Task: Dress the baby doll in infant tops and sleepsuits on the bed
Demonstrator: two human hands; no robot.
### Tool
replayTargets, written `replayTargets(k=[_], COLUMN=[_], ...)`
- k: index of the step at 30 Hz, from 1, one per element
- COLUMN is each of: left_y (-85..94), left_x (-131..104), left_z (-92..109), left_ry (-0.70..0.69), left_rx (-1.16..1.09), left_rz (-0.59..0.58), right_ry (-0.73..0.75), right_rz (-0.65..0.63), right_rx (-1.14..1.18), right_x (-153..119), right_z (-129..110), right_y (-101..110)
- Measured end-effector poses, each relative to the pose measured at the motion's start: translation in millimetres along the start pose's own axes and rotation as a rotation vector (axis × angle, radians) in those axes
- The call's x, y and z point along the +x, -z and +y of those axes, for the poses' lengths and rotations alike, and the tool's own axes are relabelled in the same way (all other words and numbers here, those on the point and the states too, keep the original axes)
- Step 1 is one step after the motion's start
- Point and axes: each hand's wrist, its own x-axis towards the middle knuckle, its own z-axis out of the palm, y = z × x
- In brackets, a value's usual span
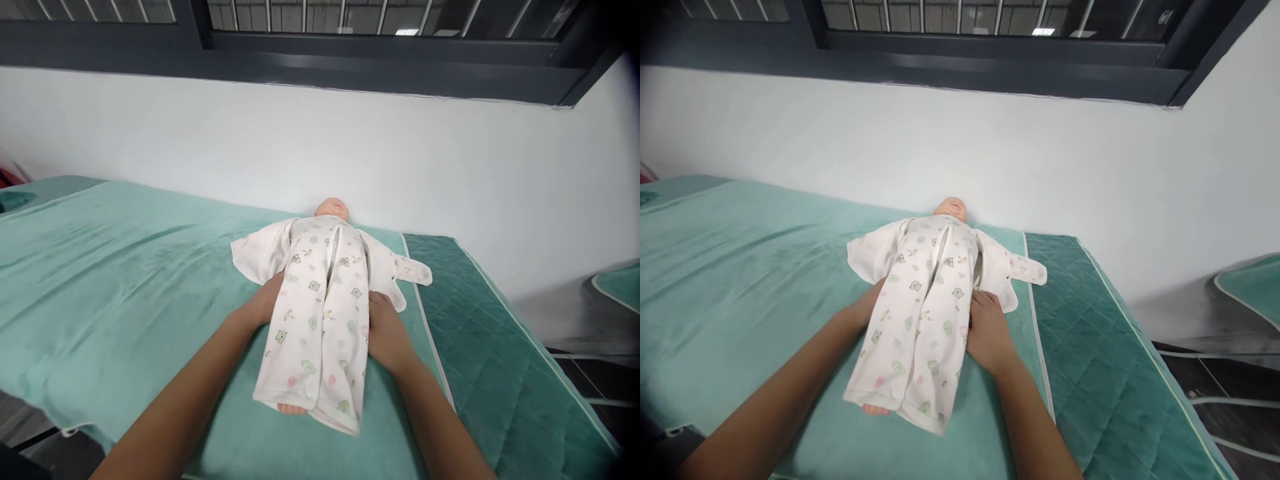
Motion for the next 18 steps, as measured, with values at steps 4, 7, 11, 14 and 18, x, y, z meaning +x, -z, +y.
replayTargets(k=[4, 7, 11, 14, 18], left_y=[-1.8, -1.5, 1.3, 3.0, 3.6], left_x=[-2.3, -3.4, -14.5, -32.4, -56.3], left_z=[5.5, 3.5, -6.6, -13.8, -15.7], left_ry=[0.079, 0.137, 0.022, -0.104, -0.160], left_rx=[-0.028, 0.060, 0.309, 0.471, 0.437], left_rz=[-0.027, 0.051, 0.139, 0.161, 0.221], right_ry=[0.010, 0.001, -0.030, -0.019, 0.010], right_rz=[0.013, 0.008, 0.009, -0.042, -0.065], right_rx=[-0.012, 0.006, 0.037, 0.044, 0.064], right_x=[-1.4, -2.2, -2.6, -1.9, -2.3], right_z=[-3.5, -4.3, -3.4, -4.6, -7.6], right_y=[-0.5, -0.8, -1.5, -3.0, -2.0])
